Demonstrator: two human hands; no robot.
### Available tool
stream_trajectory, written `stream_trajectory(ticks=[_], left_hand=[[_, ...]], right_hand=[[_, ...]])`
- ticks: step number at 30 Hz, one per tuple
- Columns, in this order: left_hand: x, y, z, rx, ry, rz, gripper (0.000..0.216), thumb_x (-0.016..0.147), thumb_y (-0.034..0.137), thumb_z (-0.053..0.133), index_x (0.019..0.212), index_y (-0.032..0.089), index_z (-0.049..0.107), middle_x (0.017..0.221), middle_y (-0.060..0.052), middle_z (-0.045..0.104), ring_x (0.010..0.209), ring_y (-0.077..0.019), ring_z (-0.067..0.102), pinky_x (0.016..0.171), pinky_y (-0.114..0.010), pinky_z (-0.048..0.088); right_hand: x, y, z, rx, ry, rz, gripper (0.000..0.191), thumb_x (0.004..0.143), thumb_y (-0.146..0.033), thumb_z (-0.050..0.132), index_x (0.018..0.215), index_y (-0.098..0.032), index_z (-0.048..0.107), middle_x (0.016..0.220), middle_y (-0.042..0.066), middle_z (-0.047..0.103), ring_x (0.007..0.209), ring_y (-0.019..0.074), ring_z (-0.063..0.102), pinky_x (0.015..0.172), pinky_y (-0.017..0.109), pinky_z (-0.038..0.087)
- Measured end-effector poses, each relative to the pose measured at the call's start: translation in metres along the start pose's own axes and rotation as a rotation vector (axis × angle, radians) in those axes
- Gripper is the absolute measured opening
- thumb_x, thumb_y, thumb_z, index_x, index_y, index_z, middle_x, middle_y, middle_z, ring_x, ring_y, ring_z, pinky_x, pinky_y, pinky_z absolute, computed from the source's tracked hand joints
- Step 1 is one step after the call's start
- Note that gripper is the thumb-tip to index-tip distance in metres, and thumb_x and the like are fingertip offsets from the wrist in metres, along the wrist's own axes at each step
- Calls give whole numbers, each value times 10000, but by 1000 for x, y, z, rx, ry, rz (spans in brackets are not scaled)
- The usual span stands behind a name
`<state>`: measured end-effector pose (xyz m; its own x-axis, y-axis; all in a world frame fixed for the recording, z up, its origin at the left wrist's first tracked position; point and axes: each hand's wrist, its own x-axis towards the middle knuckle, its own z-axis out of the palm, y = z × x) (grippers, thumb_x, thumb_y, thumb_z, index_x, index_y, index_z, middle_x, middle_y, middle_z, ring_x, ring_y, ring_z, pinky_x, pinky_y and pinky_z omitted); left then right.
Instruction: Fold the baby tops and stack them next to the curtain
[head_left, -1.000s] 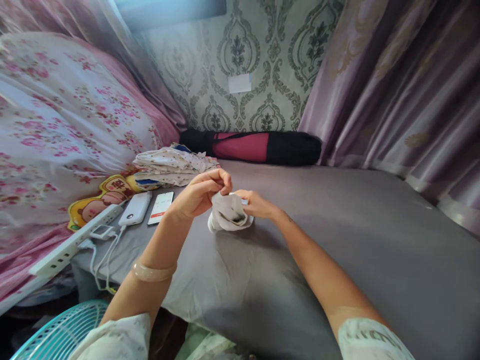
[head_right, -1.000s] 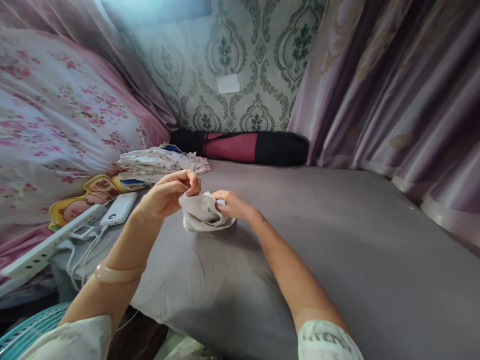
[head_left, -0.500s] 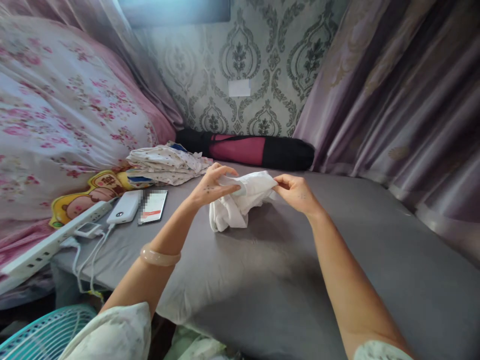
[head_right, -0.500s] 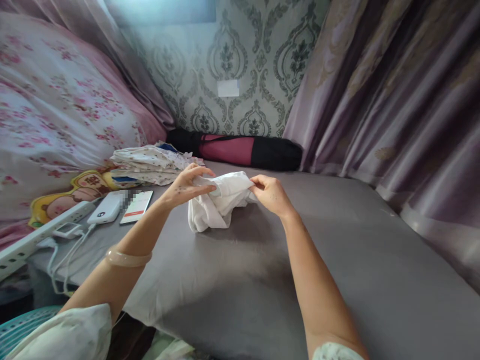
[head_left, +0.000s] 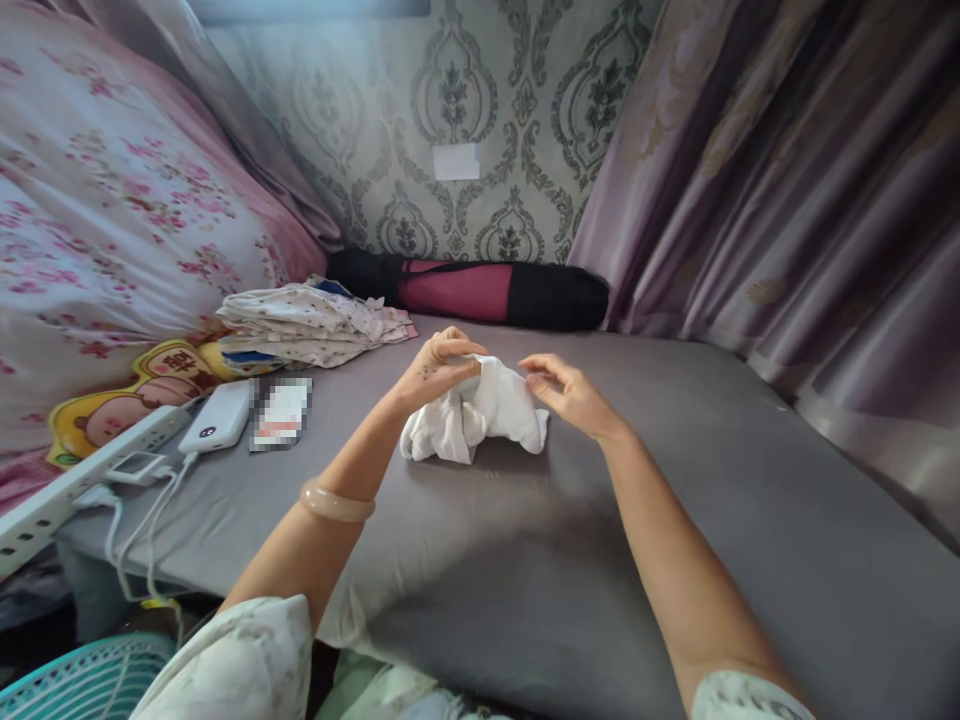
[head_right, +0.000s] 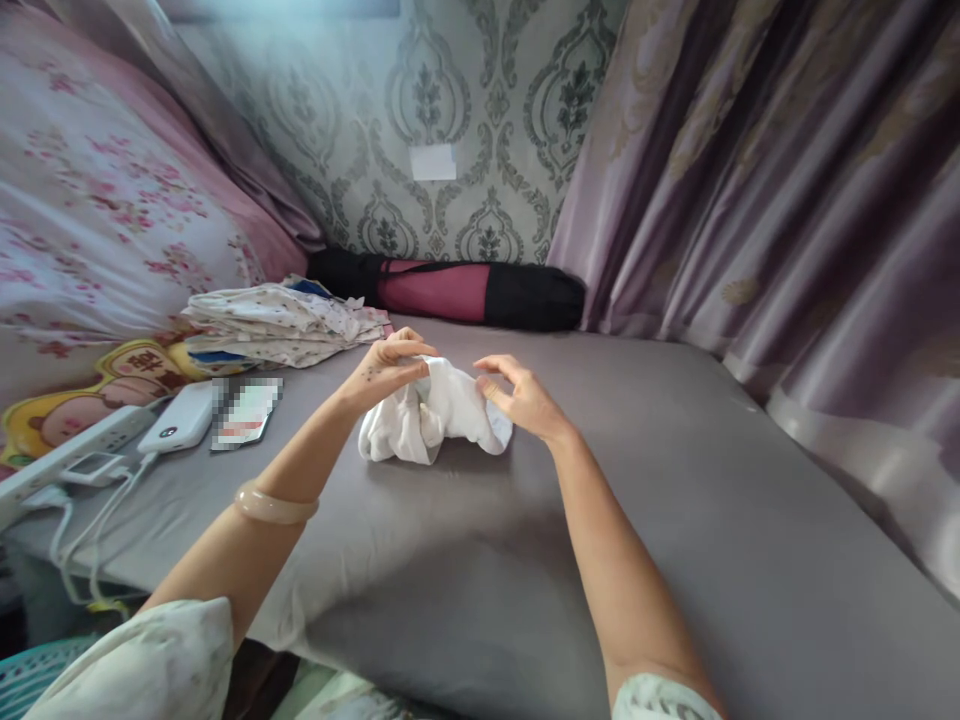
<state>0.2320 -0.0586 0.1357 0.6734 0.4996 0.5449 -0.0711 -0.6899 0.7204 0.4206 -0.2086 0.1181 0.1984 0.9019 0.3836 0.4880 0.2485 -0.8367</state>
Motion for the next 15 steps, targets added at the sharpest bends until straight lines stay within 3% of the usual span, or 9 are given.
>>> stream_trajectory(ticks=[2,4,7,10,15], left_hand=[[-1,-1,1,-40,7,-33,222,761,372,702,889,208,777,866,-43,601,864,-182,556,782,-297,458],[-1,-3,3,-94,8,-75,254,748,396,713,884,191,776,863,-48,626,848,-180,574,761,-287,462],[-1,-7,6,-216,-16,-155,308,743,434,717,888,167,768,850,-48,673,825,-178,602,733,-272,467],[0,-7,12,-308,-48,-235,359,746,464,714,923,156,758,860,-45,705,817,-181,621,720,-264,469],[4,0,25,-375,-115,-220,370,756,457,710,960,151,747,904,-45,718,838,-180,630,740,-258,470]], right_hand=[[1,11,5,94,-135,11,375,842,-533,605,1047,-227,674,1039,51,688,1004,204,617,868,332,484],[0,20,8,142,-171,57,388,834,-559,605,978,-209,694,934,38,699,884,190,635,781,308,500],[-1,19,3,83,22,82,408,805,-582,625,864,-185,696,787,19,680,724,163,609,660,273,477],[-3,-1,-11,-96,214,42,381,790,-555,652,825,-179,701,753,18,680,699,162,597,641,264,451],[-14,-45,-31,-450,323,20,334,823,-511,622,793,-192,717,774,32,709,719,174,614,649,265,428]])
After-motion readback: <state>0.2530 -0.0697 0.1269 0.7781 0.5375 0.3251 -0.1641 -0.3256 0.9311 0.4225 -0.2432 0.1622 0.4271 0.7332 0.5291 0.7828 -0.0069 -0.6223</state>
